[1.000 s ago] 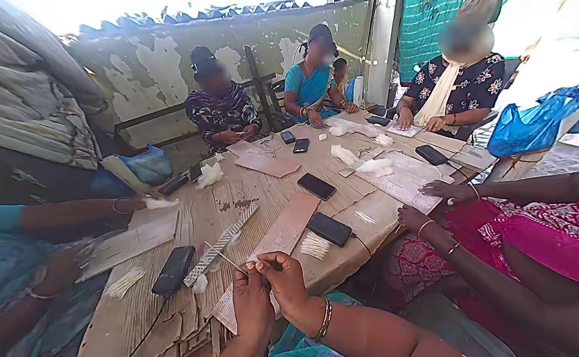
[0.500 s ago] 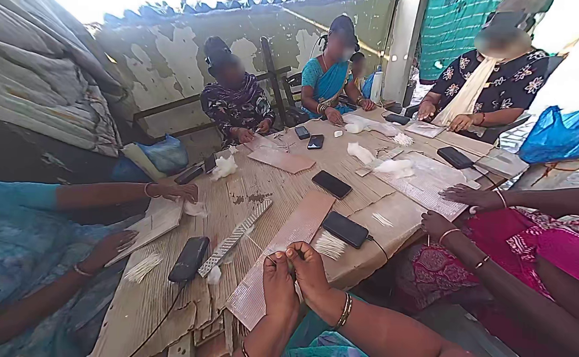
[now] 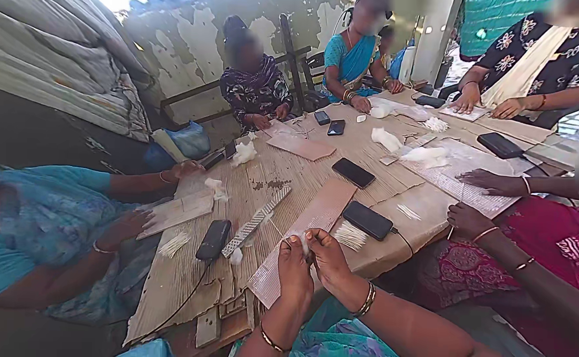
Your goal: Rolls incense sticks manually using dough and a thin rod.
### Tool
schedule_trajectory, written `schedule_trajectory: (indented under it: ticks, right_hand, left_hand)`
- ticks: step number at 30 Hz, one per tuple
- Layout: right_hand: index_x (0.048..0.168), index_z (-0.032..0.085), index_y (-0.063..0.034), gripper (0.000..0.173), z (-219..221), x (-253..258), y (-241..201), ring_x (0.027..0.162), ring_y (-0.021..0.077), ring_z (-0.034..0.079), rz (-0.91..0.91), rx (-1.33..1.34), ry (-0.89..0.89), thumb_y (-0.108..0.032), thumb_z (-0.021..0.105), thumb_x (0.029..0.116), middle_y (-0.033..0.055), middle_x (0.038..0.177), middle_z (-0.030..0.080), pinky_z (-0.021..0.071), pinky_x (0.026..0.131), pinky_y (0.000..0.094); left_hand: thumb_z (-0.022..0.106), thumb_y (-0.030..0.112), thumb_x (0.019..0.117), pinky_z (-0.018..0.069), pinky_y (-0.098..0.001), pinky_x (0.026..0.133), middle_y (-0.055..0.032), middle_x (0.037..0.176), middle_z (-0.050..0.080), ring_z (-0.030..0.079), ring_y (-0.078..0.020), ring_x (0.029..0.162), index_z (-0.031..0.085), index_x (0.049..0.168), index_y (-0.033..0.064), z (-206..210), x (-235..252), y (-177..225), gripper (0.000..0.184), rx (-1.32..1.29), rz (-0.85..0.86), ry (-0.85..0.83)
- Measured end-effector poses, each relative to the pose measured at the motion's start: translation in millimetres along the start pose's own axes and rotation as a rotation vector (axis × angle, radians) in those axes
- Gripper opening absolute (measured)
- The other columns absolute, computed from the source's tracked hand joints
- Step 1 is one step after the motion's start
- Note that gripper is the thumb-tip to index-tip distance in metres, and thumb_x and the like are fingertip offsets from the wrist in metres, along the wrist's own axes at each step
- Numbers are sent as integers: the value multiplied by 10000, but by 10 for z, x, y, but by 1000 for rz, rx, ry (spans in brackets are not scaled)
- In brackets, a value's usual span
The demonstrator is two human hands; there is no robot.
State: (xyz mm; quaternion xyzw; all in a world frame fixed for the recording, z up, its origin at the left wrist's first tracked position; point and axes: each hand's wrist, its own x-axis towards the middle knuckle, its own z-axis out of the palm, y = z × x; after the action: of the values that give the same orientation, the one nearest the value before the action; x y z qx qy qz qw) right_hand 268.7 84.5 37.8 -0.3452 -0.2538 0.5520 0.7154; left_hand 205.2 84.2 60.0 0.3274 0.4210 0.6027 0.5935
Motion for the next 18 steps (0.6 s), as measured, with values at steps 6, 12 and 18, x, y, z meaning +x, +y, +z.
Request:
schedule_trajectory:
  ticks: [6, 12, 18]
  right_hand:
    - [1157, 644, -49, 314, -28, -78, 42, 880, 74, 673, 32, 10, -101, -214, 380, 1115, 19, 985, 704, 563, 835, 252]
    - [1160, 642, -93, 157, -40, -152, 62, 899, 51, 673, 48, -53, -126, -128, 526, 1060, -13, 1035, 696, 565, 844, 216]
    - [1155, 647, -55, 221, -32, -151, 173, 863, 45, 671, -27, -151, -27, 40, 631, 956, -12, 978, 689, 575, 803, 208]
  left_hand:
    - [419, 243, 1120, 545, -245, 673, -29, 858, 610, 615, -93, 716, 516, 1108, 99, -163, 42, 7, 174, -3, -19, 0]
    - [460, 415, 1098, 498, -165, 677, 47, 912, 583, 574, -14, 737, 546, 1121, 224, -293, -162, 117, 210, 104, -79, -69]
    - [473, 417, 1092, 512, -189, 713, 42, 918, 580, 588, -22, 784, 541, 1113, 215, -334, -127, 37, 214, 123, -49, -88]
